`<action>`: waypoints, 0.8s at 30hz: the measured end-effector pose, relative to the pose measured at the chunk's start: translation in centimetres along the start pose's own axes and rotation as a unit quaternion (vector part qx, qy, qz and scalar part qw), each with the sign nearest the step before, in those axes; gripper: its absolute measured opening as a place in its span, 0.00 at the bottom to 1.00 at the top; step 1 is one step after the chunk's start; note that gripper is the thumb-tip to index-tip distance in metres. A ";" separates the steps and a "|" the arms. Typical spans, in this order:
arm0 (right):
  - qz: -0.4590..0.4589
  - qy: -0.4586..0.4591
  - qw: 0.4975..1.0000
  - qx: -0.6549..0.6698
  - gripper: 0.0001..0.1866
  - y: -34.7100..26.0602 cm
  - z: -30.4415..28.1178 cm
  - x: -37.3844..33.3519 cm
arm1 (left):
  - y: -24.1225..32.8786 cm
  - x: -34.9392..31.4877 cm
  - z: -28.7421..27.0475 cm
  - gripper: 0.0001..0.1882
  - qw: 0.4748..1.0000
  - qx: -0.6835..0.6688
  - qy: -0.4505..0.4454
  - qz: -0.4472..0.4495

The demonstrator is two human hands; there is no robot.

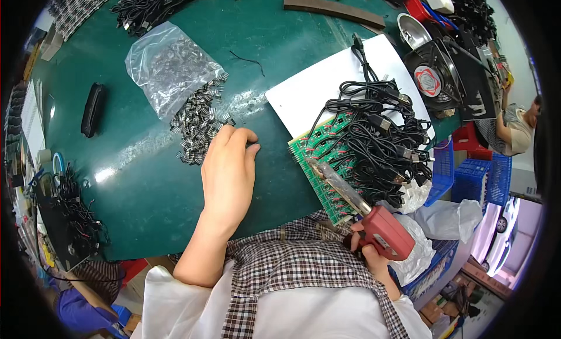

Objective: The person picks up electronic components from the table by hand, positions them onto a circuit board, and solders them using a soldering iron.

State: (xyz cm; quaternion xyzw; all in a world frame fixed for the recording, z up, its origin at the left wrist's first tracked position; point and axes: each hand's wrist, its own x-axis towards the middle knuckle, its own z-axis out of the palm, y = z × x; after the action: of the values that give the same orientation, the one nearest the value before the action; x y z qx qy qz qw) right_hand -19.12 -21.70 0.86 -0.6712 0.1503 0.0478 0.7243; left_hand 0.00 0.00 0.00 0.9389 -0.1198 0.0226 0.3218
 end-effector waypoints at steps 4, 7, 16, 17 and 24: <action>-0.034 0.006 0.999 0.032 0.34 0.4 0.4 0.1 | -0.2 0.4 -0.4 0.10 0.997 -0.062 -0.016 -0.031; -0.046 0.004 0.997 0.059 0.32 0.2 0.5 0.3 | -0.5 0.4 -0.7 0.10 0.996 -0.080 -0.011 -0.024; -0.048 -0.013 0.996 0.077 0.32 0.1 -0.2 -0.5 | 0.3 -0.2 -0.5 0.07 1.000 -0.015 -0.013 0.024; -0.049 -0.014 0.995 0.080 0.32 0.0 -0.2 -0.5 | 0.5 -0.3 -0.4 0.06 0.999 -0.009 -0.031 -0.009; -0.059 -0.017 0.994 0.086 0.32 0.1 -0.6 -0.5 | 0.2 0.0 -0.7 0.06 0.999 0.031 -0.038 0.018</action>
State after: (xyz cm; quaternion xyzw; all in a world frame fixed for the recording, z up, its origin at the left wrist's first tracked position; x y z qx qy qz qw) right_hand -19.71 -22.19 0.84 -0.6135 0.1012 0.0033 0.7831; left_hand 0.00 0.27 0.65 0.9464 -0.1482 -0.0034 0.2871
